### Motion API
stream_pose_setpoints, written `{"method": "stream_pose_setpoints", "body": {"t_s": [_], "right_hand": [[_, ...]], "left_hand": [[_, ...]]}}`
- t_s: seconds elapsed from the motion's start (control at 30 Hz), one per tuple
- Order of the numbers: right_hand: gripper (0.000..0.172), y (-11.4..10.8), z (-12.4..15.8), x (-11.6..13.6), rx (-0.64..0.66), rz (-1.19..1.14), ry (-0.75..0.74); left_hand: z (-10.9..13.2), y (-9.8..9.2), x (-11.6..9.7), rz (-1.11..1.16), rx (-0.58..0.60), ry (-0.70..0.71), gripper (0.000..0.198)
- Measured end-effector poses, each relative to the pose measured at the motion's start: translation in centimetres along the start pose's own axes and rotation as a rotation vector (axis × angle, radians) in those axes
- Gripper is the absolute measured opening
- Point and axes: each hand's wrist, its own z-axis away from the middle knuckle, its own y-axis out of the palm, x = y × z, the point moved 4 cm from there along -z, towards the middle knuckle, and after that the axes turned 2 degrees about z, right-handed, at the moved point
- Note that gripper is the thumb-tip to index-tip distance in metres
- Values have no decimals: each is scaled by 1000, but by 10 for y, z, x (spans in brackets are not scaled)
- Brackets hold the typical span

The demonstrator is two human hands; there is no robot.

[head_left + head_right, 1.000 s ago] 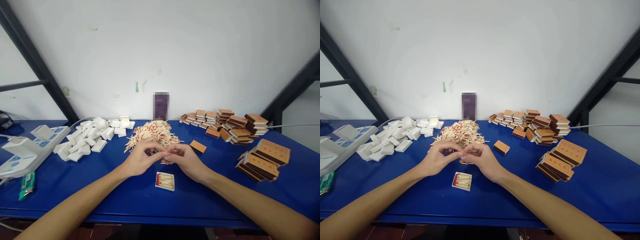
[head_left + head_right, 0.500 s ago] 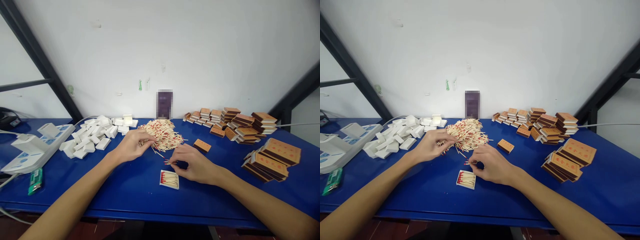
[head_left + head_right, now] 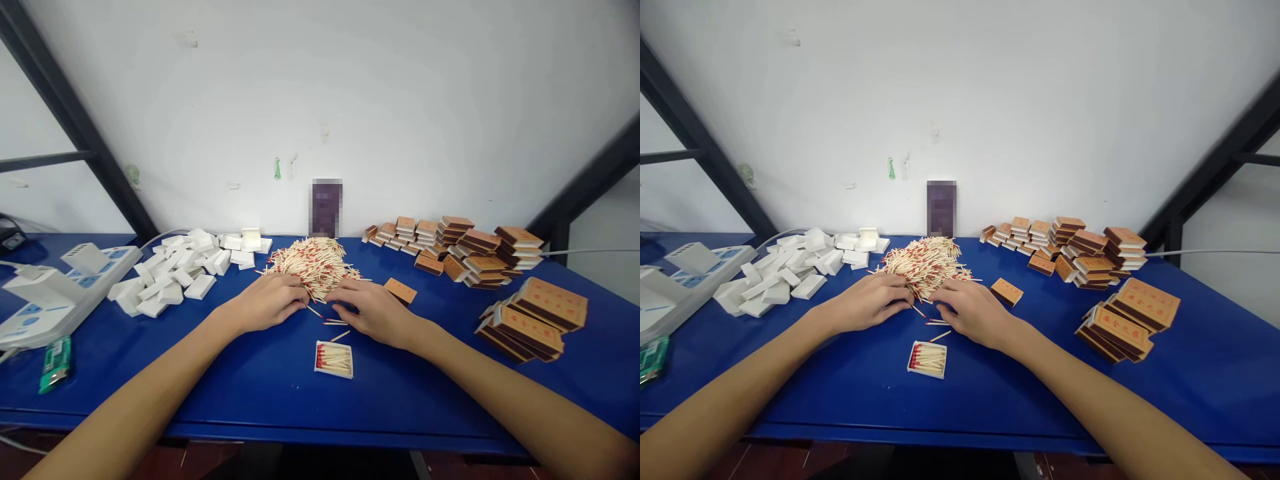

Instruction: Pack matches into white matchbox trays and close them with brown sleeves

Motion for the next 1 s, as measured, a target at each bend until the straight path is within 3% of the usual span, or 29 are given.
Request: {"method": "stream_pose_setpoints", "body": {"t_s": [0.23, 0.67, 0.77, 1.0], "right_hand": [[15, 7, -30, 13, 93, 398, -260], [19, 12, -45, 19, 173, 557, -587], [18, 13, -41, 17, 163, 466, -536], [19, -14, -19, 14, 36, -57, -130]], "left_hand": [[4, -8, -3, 96, 45, 7, 11], [6, -7, -4, 185, 12, 34, 7], [6, -9, -4, 216, 0, 45, 9], [3, -3, -8, 164, -11, -14, 9]]}}
